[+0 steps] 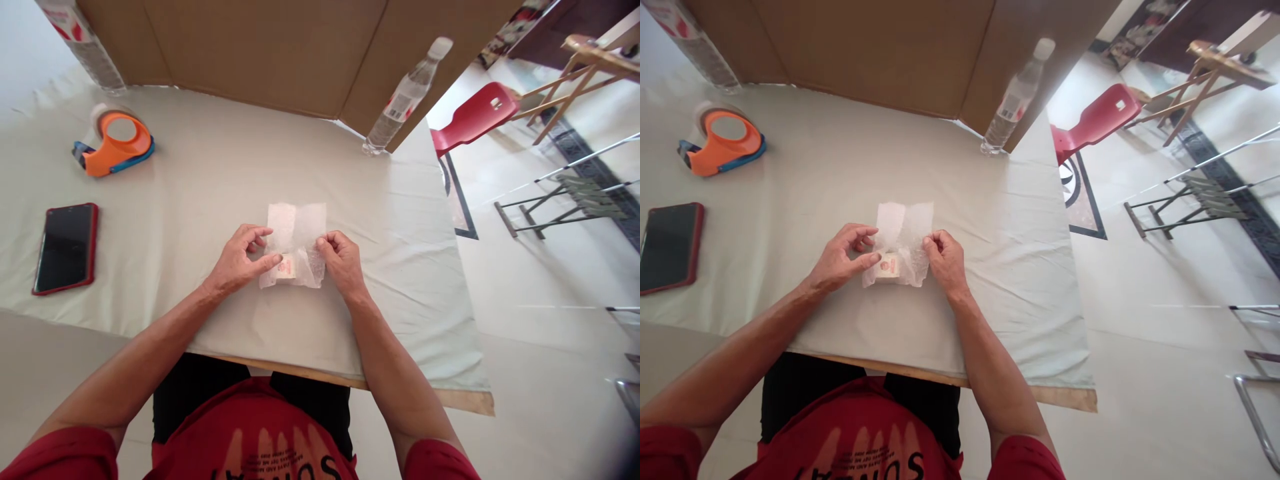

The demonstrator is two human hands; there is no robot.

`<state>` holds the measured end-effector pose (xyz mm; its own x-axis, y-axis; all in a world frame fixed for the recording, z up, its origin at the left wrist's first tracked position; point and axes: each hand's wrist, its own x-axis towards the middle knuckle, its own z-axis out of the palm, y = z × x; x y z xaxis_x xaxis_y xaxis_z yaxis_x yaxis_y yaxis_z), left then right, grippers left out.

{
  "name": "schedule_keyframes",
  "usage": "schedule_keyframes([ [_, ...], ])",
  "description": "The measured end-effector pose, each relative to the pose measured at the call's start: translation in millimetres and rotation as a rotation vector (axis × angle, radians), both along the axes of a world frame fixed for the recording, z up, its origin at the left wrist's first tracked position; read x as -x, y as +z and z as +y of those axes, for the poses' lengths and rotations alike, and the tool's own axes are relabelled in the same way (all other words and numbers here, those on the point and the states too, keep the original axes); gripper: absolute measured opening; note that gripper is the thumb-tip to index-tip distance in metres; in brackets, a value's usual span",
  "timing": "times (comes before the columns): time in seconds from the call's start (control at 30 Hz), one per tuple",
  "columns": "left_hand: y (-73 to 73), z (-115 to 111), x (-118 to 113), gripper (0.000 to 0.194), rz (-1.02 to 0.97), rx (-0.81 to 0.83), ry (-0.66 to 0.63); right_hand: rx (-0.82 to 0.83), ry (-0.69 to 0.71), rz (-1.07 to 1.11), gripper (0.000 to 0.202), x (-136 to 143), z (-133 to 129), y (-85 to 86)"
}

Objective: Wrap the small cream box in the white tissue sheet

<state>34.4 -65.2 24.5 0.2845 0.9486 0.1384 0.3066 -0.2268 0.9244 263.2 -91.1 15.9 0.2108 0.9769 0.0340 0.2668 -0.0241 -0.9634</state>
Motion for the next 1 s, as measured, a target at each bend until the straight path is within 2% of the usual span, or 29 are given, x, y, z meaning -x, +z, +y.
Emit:
schedule_keyframes([
  [0.13, 2.2, -2, -2, 0.043, 0.063, -0.011, 0.041, 0.003, 0.015, 0.038, 0.019, 3, 0, -1.1],
  [0.27, 6.3, -1, 0, 0.035, 0.033, 0.051, 0.03, 0.003, 0.0, 0.063, 0.019, 5, 0, -0.4],
  [0.37, 10.6, -2, 0, 0.039, 0.008, 0.082, 0.039, -0.001, -0.003, 0.08, 0.018, 5, 1, -0.5],
  [0.47, 11.1, -4, -2, 0.044, 0.059, 0.045, 0.035, -0.015, 0.0, 0.085, 0.018, 7, 0, -0.5],
  [0.6, 6.1, -4, -3, 0.029, 0.051, 0.105, 0.058, -0.049, -0.011, 0.074, 0.018, 9, 0, -0.8],
  [0.7, 2.8, -1, -2, 0.021, -0.041, 0.185, 0.122, -0.076, -0.037, 0.064, 0.017, 7, 1, -3.1],
  [0.83, -1.9, 9, 2, 0.023, -0.119, 0.217, 0.224, -0.111, -0.07, 0.052, 0.016, 0, 7, -9.7],
  [0.93, -5.3, 18, 9, 0.032, -0.116, 0.179, 0.325, -0.154, -0.169, -0.009, 0.018, -6, 11, -10.3],
  [1.0, -4.4, 19, 14, 0.037, -0.096, 0.099, 0.397, -0.227, -0.251, -0.1, 0.024, -6, 9, -4.8],
])
